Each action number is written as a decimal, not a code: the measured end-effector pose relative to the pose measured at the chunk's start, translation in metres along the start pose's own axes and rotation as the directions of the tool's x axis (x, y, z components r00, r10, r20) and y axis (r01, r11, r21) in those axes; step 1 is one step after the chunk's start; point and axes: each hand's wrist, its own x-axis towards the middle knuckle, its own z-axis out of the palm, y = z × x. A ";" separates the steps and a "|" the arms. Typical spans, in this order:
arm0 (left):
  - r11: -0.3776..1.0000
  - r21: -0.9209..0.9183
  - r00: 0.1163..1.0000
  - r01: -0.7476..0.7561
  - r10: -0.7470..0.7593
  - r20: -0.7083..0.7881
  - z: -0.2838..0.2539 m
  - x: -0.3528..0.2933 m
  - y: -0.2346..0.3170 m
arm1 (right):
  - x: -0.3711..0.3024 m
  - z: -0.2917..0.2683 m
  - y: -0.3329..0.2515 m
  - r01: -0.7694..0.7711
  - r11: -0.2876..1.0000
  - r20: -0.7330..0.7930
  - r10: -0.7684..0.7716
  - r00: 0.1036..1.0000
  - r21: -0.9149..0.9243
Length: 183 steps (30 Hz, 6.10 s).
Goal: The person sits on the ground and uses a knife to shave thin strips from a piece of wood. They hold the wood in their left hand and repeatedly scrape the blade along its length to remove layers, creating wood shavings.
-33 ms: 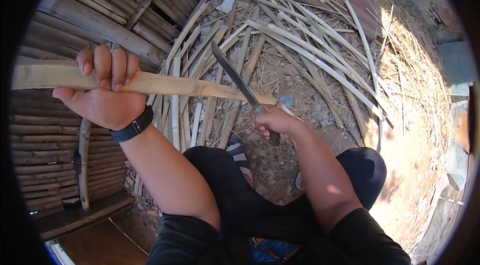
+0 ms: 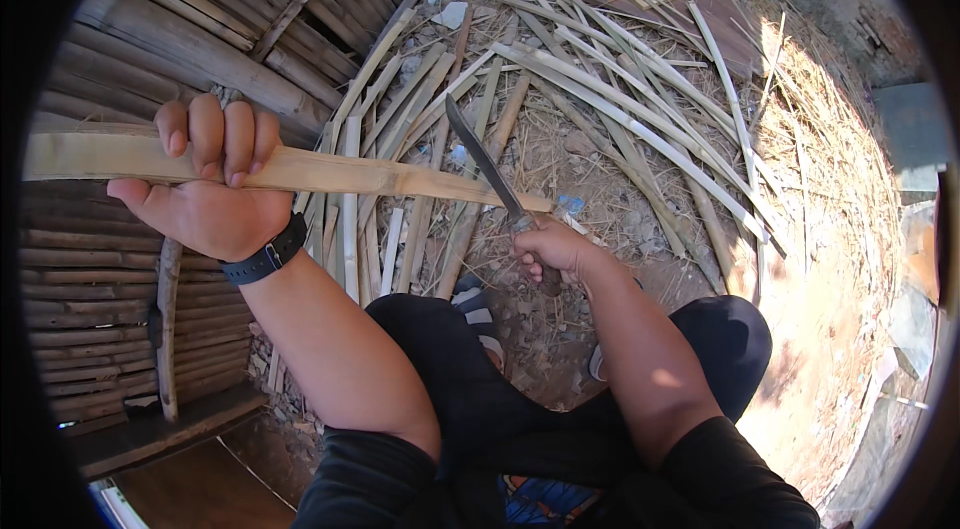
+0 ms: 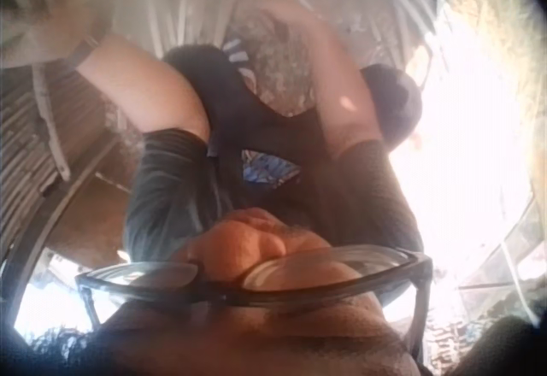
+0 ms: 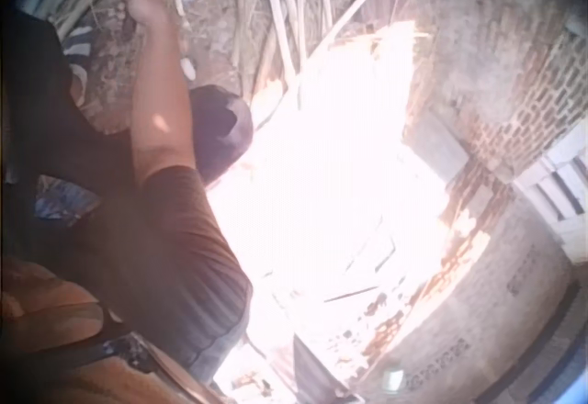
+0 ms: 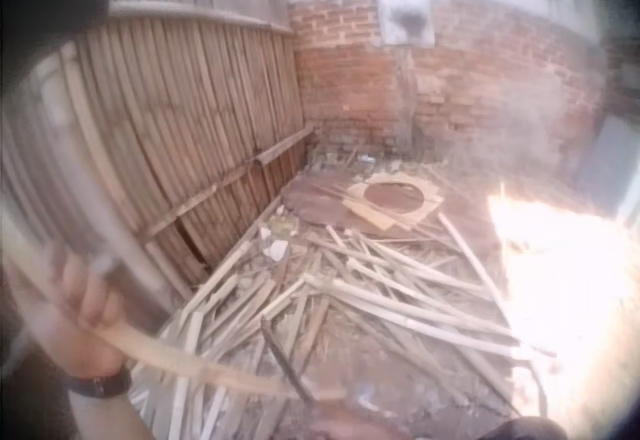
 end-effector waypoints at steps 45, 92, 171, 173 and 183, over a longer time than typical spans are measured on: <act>0.997 -0.013 0.996 0.072 -0.071 0.044 -0.002 0.002 0.003 | 0.065 -0.001 0.101 0.293 0.810 -0.378 -0.516 0.769 -0.508; 0.889 0.455 0.796 -0.047 0.308 -0.521 0.017 0.006 -0.015 | 0.033 0.057 0.034 0.410 0.804 -0.042 -0.471 0.881 -0.431; 0.841 0.538 0.730 -0.045 0.396 -0.557 0.022 0.005 -0.017 | 0.042 0.002 0.063 -0.042 0.919 -0.389 -0.124 0.913 -0.392; 0.838 0.543 0.766 -0.046 0.379 -0.520 0.026 0.011 -0.022 | 0.038 0.001 0.066 -0.069 0.964 -0.419 -0.046 0.907 -0.256; 0.773 0.635 0.670 0.019 0.461 -0.581 0.024 0.008 -0.022 | 0.026 0.087 0.044 0.444 0.736 -0.151 -0.585 0.797 -0.510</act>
